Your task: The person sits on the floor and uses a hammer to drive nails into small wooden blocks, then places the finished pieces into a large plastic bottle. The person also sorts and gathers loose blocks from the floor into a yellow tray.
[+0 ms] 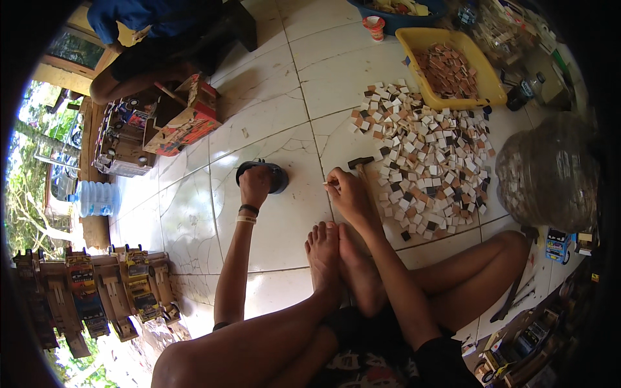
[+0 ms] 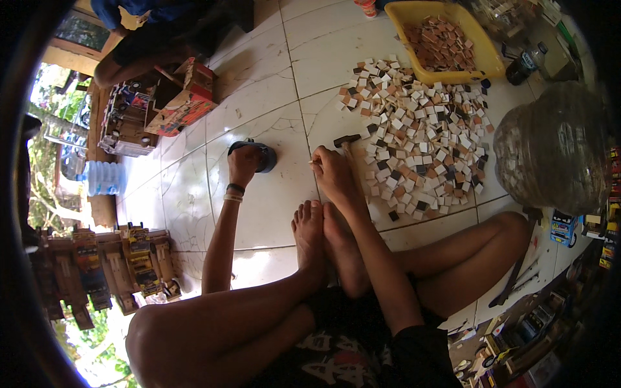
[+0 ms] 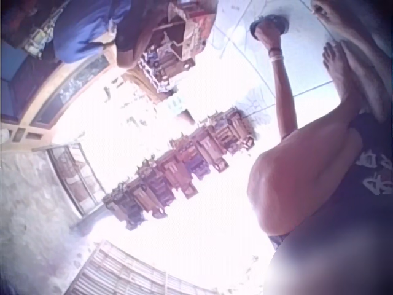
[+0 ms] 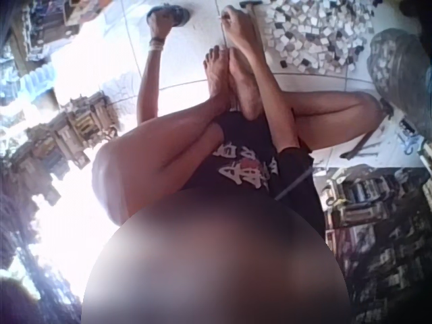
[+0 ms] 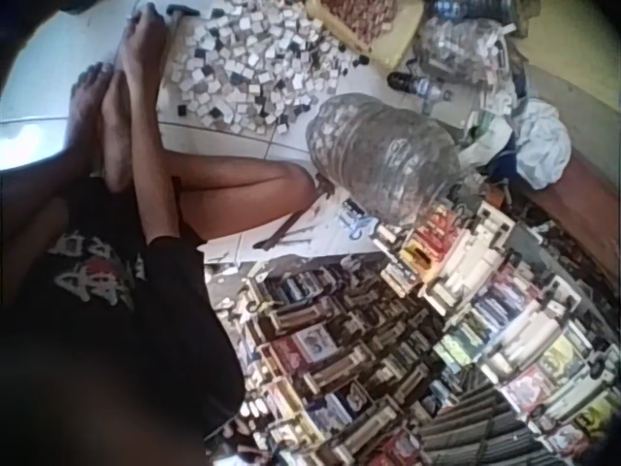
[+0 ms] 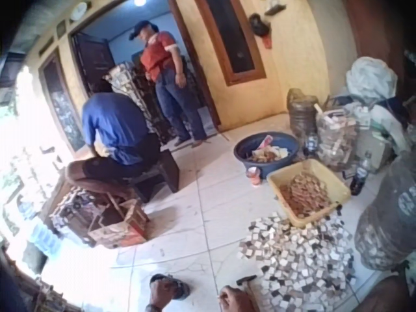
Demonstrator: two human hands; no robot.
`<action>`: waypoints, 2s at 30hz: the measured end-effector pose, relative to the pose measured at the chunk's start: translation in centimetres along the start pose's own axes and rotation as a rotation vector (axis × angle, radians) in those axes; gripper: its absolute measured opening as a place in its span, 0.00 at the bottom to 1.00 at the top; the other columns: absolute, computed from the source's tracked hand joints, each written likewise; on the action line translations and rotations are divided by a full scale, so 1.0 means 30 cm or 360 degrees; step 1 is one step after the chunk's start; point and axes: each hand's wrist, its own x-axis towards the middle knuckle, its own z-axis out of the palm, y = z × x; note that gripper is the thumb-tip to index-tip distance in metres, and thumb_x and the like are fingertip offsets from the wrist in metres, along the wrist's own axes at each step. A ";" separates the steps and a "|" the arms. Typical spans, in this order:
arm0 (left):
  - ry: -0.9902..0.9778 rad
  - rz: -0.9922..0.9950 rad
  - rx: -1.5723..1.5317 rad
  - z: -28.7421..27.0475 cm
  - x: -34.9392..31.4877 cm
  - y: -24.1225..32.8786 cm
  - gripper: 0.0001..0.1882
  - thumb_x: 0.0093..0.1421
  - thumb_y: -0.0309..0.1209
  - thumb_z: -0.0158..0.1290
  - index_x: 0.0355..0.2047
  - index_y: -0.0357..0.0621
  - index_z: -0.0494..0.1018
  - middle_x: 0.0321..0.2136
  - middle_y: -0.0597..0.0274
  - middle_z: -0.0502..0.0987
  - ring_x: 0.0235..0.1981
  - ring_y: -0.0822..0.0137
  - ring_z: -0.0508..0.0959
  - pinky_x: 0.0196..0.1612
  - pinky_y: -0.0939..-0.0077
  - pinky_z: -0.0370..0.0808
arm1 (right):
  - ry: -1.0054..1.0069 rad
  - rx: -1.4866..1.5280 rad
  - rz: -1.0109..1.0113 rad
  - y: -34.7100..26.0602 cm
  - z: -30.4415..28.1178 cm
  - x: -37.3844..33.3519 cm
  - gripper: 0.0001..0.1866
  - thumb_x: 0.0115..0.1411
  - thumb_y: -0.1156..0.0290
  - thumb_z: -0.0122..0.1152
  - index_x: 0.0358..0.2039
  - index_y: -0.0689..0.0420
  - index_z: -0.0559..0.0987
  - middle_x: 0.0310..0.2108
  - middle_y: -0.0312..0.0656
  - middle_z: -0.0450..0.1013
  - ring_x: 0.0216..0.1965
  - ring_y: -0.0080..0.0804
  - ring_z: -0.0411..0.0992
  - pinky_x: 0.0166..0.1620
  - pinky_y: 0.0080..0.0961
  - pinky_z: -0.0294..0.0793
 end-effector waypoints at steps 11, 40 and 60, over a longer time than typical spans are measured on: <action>-0.0060 -0.0338 -0.0604 -0.093 0.007 0.046 0.10 0.60 0.25 0.66 0.42 0.35 0.85 0.32 0.60 0.87 0.35 0.71 0.86 0.40 0.75 0.83 | 0.0155 0.0015 0.0002 0.044 0.038 0.027 0.11 0.64 0.75 0.65 0.46 0.61 0.78 0.34 0.51 0.80 0.40 0.52 0.79 0.45 0.43 0.77; 0.0000 -0.0421 -0.1550 0.121 0.019 0.367 0.08 0.58 0.17 0.64 0.39 0.28 0.84 0.34 0.55 0.87 0.36 0.68 0.87 0.43 0.76 0.86 | 0.0549 -0.0223 -0.0317 0.081 0.076 0.068 0.07 0.58 0.76 0.71 0.37 0.57 0.84 0.35 0.45 0.79 0.40 0.48 0.78 0.41 0.40 0.76; 0.0287 -0.0459 -0.1782 0.298 -0.001 0.430 0.04 0.61 0.17 0.64 0.37 0.28 0.83 0.32 0.58 0.86 0.35 0.71 0.85 0.43 0.77 0.82 | 0.0440 -0.0222 -0.0122 0.130 0.056 0.108 0.07 0.57 0.78 0.70 0.37 0.59 0.85 0.35 0.47 0.79 0.39 0.50 0.78 0.44 0.42 0.76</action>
